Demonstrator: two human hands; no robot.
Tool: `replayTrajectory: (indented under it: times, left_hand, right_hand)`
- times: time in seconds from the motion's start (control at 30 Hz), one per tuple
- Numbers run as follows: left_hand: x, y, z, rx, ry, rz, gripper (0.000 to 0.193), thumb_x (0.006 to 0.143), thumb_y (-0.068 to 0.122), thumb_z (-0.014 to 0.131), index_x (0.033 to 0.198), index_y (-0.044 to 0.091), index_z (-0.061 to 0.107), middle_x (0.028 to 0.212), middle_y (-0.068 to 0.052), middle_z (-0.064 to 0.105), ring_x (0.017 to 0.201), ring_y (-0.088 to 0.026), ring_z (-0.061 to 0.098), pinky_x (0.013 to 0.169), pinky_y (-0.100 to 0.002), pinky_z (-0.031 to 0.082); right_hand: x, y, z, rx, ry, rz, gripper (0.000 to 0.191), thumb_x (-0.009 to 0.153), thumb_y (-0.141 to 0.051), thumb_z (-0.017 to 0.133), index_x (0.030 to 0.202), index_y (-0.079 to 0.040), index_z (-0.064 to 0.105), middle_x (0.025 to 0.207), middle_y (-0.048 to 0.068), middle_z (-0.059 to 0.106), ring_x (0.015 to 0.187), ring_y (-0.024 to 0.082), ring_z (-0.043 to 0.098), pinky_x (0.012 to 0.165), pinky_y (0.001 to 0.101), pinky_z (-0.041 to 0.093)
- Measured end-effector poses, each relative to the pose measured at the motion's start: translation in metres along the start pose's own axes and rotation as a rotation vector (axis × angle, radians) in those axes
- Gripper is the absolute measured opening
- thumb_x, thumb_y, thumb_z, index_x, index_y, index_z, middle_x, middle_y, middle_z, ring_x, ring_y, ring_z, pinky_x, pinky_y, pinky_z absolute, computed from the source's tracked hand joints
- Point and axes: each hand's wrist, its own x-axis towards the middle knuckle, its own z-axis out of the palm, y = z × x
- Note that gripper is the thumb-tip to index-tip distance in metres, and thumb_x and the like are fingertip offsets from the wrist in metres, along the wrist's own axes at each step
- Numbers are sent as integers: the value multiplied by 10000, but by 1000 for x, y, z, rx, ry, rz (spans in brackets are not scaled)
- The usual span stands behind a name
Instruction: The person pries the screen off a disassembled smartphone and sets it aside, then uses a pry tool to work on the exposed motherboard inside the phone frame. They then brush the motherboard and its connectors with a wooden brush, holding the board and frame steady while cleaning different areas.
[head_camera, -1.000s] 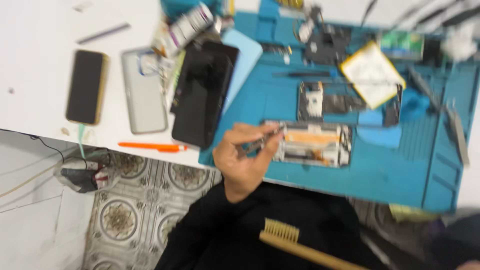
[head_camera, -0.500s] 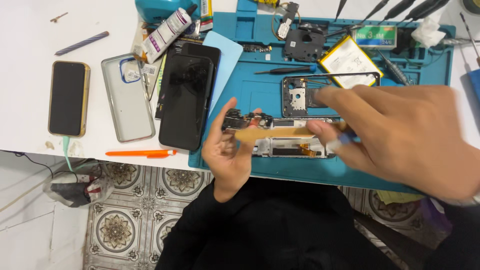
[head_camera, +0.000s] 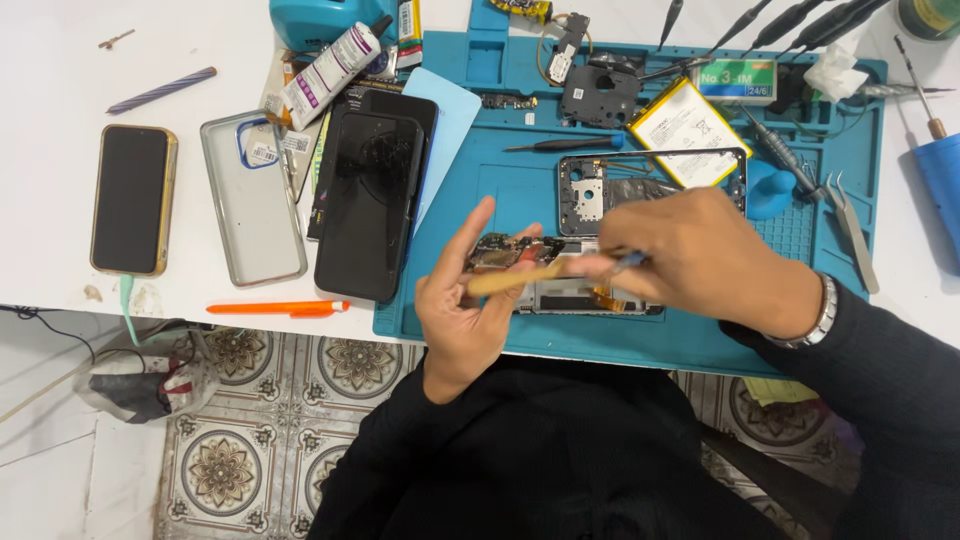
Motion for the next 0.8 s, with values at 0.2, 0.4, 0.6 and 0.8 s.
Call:
replayTrajectory:
  times: [0.2,0.4,0.6,0.8]
  left_hand:
    - [1,3,1,-147,74,-70,626,1006,-30,682,1549,-79,375,1141,-169,762,1098,-188,719,991,-312,579]
    - [2,0,-1,-89,25,4,567,1014,-36,682,1511,-92,416,1149,-186,751,1206,-201,705,1064,-334,579]
    - [2,-2,2,-127,95,-56,442,986,-27,706,1392,-90,544,1181,-187,758,1099,-183,739,982,-321,610]
    - [4,1,4,-127,74,-40,437,992,-44,698,1397,-93,542,1175,-188,750,1098,-170,726,998,-307,595]
  right_hand:
    - [-5,11,-2,-38,175,64,326,964,-339,736,814,-54,687,600,40,604,468,183,569,442,328,399]
    - [-9,19,5,-26,115,28,366,922,-340,762,710,-65,648,521,34,576,414,175,528,412,332,373]
    - [-16,18,-3,47,260,131,329,1016,-300,711,802,-58,651,585,14,572,466,119,505,424,281,356]
    - [-26,-26,-25,502,359,249,346,997,-308,624,780,-47,554,603,-15,483,523,82,436,504,269,328]
